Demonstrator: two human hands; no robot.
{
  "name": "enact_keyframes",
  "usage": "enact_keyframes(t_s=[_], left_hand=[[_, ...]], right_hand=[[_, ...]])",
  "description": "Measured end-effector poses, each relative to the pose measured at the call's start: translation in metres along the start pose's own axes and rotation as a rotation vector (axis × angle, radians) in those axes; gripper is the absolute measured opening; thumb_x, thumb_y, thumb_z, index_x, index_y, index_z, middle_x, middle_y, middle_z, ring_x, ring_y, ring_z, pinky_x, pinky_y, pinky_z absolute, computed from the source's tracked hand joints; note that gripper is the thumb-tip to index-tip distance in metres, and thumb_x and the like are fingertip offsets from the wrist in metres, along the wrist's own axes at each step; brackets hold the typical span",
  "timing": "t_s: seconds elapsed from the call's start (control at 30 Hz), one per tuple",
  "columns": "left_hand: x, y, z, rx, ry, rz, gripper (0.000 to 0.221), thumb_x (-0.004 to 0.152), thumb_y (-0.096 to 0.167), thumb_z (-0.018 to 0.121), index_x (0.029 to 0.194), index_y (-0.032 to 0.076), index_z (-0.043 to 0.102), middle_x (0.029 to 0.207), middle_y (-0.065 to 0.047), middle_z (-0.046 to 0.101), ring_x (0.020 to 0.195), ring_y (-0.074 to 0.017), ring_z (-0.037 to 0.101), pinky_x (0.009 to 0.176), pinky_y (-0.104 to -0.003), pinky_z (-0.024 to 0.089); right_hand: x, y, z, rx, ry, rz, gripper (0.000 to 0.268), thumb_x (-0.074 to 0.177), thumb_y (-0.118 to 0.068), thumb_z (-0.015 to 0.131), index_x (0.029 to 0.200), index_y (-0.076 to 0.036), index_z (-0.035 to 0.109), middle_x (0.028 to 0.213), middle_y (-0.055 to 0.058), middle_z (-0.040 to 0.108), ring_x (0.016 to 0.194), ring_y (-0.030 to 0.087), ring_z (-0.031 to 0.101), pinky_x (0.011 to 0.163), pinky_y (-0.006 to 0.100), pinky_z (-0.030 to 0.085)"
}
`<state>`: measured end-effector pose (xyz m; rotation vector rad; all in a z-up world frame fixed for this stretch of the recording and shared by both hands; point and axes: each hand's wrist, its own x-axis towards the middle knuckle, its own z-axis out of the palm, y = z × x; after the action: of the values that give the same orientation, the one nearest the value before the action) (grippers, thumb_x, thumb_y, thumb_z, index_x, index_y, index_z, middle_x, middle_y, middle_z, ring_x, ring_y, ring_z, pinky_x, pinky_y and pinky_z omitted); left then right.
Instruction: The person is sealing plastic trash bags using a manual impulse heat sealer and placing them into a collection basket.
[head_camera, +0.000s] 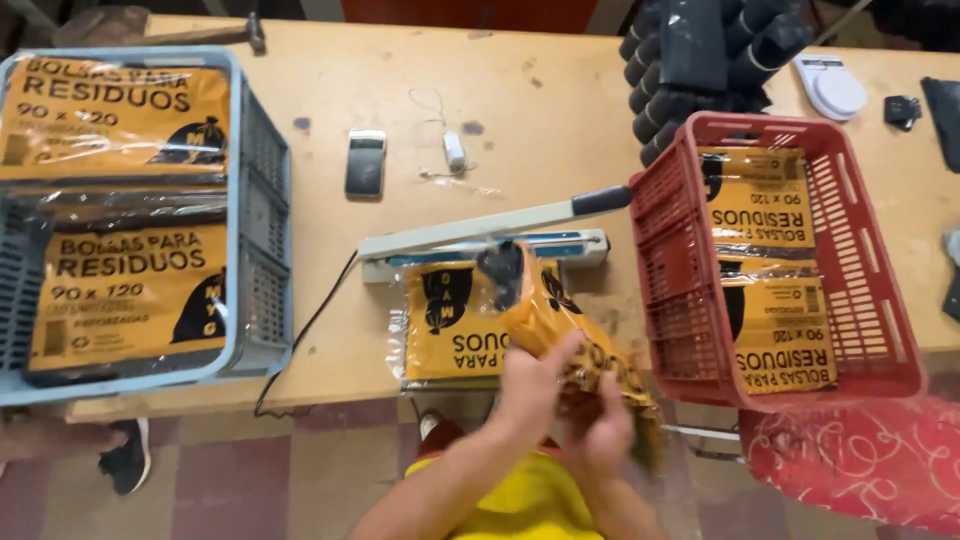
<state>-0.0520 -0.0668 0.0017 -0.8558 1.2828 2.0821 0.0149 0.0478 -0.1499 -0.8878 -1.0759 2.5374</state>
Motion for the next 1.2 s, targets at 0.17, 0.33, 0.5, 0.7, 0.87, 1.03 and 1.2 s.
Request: enact_keyframes(t_s=[0.17, 0.33, 0.5, 0.7, 0.87, 1.03, 1.2], left_hand=[[0.06, -0.029, -0.067, -0.063, 0.094, 0.147, 0.028, 0.09, 0.009, 0.076, 0.11, 0.005, 0.057, 0.098, -0.01, 0.065, 0.084, -0.022, 0.064, 0.075, -0.033, 0.056], [0.069, -0.031, -0.121, -0.077, -0.433, 0.776, 0.028, 0.092, 0.009, 0.073, 0.117, -0.001, 0.067, 0.112, -0.011, 0.069, 0.101, -0.022, 0.066, 0.083, -0.028, 0.055], [0.04, 0.006, -0.153, 0.097, -0.627, 1.003, 0.026, 0.096, 0.022, 0.069, 0.114, 0.003, 0.065, 0.11, -0.008, 0.069, 0.1, -0.0217, 0.065, 0.088, -0.036, 0.054], [0.034, 0.011, -0.174, 0.414, -0.82, 1.014, 0.015, 0.096, 0.006, 0.055, 0.109, 0.006, 0.064, 0.109, -0.008, 0.067, 0.095, -0.0175, 0.064, 0.085, -0.031, 0.054], [0.035, -0.003, -0.175, 0.564, -0.276, 0.965, 0.033, 0.086, 0.001, 0.056, 0.114, 0.007, 0.073, 0.109, -0.008, 0.076, 0.097, -0.0217, 0.072, 0.084, -0.034, 0.059], [0.056, -0.029, -0.15, 0.512, -0.063, 0.936, 0.03, 0.091, 0.007, 0.056, 0.111, 0.009, 0.077, 0.098, -0.008, 0.08, 0.081, -0.0197, 0.073, 0.065, -0.031, 0.066], [0.063, -0.04, -0.124, 0.367, 0.145, 0.999, 0.034, 0.096, 0.012, 0.048, 0.114, 0.005, 0.076, 0.106, -0.012, 0.081, 0.097, -0.0222, 0.074, 0.074, -0.032, 0.063]], right_hand=[[-0.043, 0.008, 0.019, -0.471, -0.36, 0.455, 0.041, 0.092, -0.036, 0.065, 0.102, 0.003, 0.073, 0.089, 0.019, 0.077, 0.075, 0.029, 0.073, 0.064, 0.039, 0.058], [-0.032, -0.023, 0.016, -0.888, -0.764, 0.561, 0.017, 0.081, -0.006, 0.083, 0.094, 0.005, 0.078, 0.086, 0.019, 0.082, 0.067, 0.025, 0.078, 0.066, 0.033, 0.066], [0.029, -0.055, 0.046, -0.697, -0.428, -0.198, 0.079, 0.064, -0.017, 0.08, 0.136, -0.009, 0.048, 0.133, 0.011, 0.06, 0.124, 0.024, 0.059, 0.104, 0.037, 0.048], [0.049, -0.07, 0.083, -0.295, -1.241, 0.062, 0.034, 0.09, -0.026, 0.086, 0.113, -0.004, 0.074, 0.105, 0.01, 0.076, 0.091, 0.018, 0.073, 0.081, 0.029, 0.063], [0.089, -0.046, 0.031, -0.713, -0.942, -0.03, 0.034, 0.073, 0.005, 0.071, 0.105, -0.003, 0.077, 0.099, 0.013, 0.081, 0.088, 0.024, 0.077, 0.072, 0.036, 0.066], [0.109, -0.053, 0.023, -0.895, -0.796, -0.268, 0.028, 0.085, -0.006, 0.068, 0.112, -0.011, 0.077, 0.107, 0.007, 0.077, 0.097, 0.02, 0.072, 0.084, 0.033, 0.06], [0.128, -0.069, 0.017, -0.786, -0.895, -0.336, 0.024, 0.097, -0.021, 0.064, 0.11, -0.006, 0.077, 0.108, 0.009, 0.079, 0.1, 0.021, 0.074, 0.079, 0.03, 0.066]])
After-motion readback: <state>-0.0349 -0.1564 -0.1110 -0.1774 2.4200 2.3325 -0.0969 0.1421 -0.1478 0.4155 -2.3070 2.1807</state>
